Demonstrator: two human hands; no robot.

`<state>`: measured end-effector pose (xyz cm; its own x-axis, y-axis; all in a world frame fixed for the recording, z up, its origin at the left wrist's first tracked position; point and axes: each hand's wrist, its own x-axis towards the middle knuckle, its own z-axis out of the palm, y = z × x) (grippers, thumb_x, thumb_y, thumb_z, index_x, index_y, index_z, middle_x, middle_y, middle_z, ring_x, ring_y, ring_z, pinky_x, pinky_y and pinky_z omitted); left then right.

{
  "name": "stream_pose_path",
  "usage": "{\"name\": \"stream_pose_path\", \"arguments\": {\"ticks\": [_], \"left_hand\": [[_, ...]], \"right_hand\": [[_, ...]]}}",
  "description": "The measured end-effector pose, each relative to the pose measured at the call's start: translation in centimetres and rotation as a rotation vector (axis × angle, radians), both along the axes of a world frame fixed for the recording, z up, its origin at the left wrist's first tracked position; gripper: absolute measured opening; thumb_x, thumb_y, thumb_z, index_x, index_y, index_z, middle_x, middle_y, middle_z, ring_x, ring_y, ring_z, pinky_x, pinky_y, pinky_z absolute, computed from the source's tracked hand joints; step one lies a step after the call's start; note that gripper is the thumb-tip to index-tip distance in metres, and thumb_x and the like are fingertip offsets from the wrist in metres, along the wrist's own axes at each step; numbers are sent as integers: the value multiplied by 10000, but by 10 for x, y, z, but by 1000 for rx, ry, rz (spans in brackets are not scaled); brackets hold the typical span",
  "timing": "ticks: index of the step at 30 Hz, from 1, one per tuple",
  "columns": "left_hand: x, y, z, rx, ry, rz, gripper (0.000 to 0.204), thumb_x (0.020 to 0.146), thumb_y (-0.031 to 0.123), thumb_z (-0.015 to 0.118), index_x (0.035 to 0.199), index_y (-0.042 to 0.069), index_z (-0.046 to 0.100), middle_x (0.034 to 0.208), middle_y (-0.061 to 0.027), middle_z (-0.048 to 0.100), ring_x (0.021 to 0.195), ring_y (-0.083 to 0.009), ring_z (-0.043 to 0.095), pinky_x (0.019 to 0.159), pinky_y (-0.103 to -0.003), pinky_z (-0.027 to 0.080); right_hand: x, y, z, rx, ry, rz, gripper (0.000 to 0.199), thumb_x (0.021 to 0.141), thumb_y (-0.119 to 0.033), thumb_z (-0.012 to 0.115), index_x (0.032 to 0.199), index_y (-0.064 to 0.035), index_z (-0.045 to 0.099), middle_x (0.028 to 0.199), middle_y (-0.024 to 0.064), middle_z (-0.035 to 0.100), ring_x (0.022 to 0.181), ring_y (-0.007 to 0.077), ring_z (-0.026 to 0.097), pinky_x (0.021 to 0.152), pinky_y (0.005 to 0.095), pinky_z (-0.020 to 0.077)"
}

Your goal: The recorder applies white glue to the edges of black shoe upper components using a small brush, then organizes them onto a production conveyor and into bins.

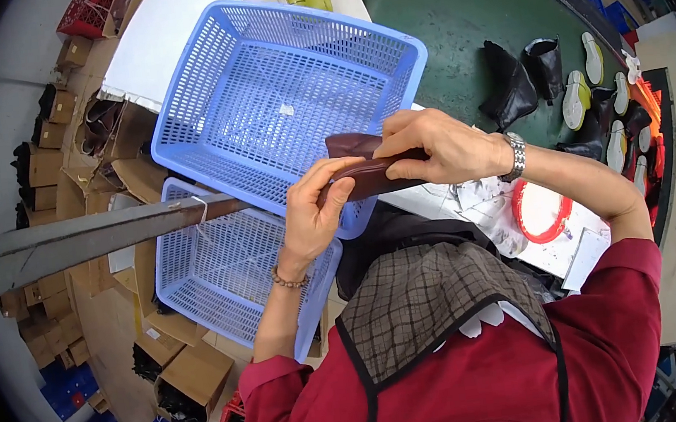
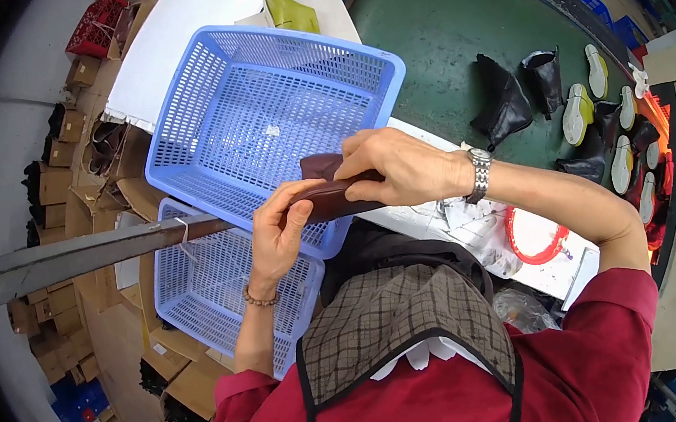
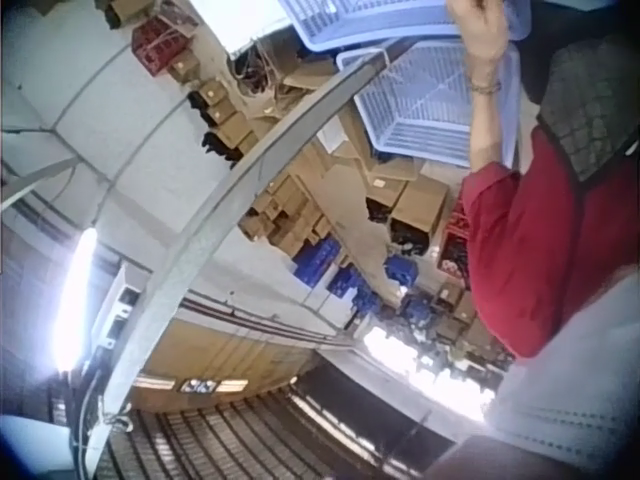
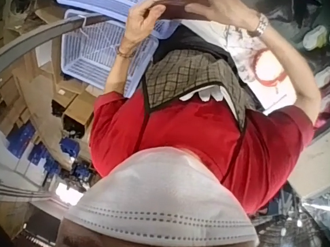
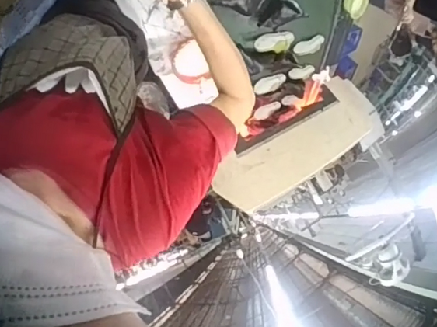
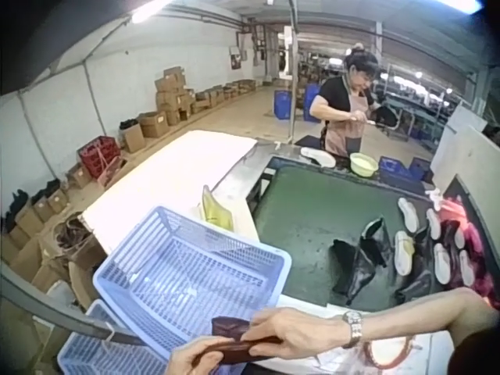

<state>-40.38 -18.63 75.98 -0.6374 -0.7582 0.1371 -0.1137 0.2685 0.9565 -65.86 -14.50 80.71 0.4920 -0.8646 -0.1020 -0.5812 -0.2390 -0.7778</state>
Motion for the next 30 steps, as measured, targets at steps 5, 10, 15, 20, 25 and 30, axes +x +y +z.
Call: {"name": "stream_pose_path", "arguments": {"ticks": [5,10,15,20,25,30], "left_hand": [[-2,9,4,-238,-14,-9,269,978,171,664,1183,1,699,1029,-93,689,853,-161,658,738,-274,530],[0,7,4,183,-42,-14,309,1006,122,606,1281,-13,649,1139,-87,703,978,-128,657,828,-271,536],[-2,1,-37,773,393,-13,318,1023,125,591,1277,-60,639,1167,-95,707,1013,-103,646,908,-242,515],[-12,-4,-31,423,226,62,320,1012,154,626,1250,-58,656,1120,-93,721,1004,-117,662,903,-247,523],[-15,-4,-50,531,399,97,305,1004,165,639,1212,-56,672,1083,-91,728,952,-123,673,877,-255,531],[-18,-12,-53,768,556,57,290,998,185,643,1160,-52,684,1058,-91,732,923,-135,679,858,-273,541]], "right_hand": [[-1,6,-9,36,-117,-2,313,872,-157,729,1135,8,685,955,159,640,939,339,624,803,395,507],[1,0,-9,-227,-7,7,235,849,-102,703,1048,15,663,908,144,598,879,348,576,778,426,484],[11,6,-27,-459,31,-9,117,853,-95,674,901,-11,608,902,122,566,867,311,521,803,400,451],[5,5,-40,-280,-106,-94,176,849,-88,688,993,-6,628,898,124,563,869,310,541,799,405,450],[7,-1,-34,-407,-61,-58,185,846,-87,698,1000,-10,631,900,113,564,872,301,549,797,398,446],[9,-8,-31,-516,-88,-43,203,827,-92,722,990,-13,630,879,100,547,858,287,541,786,390,439]]}}
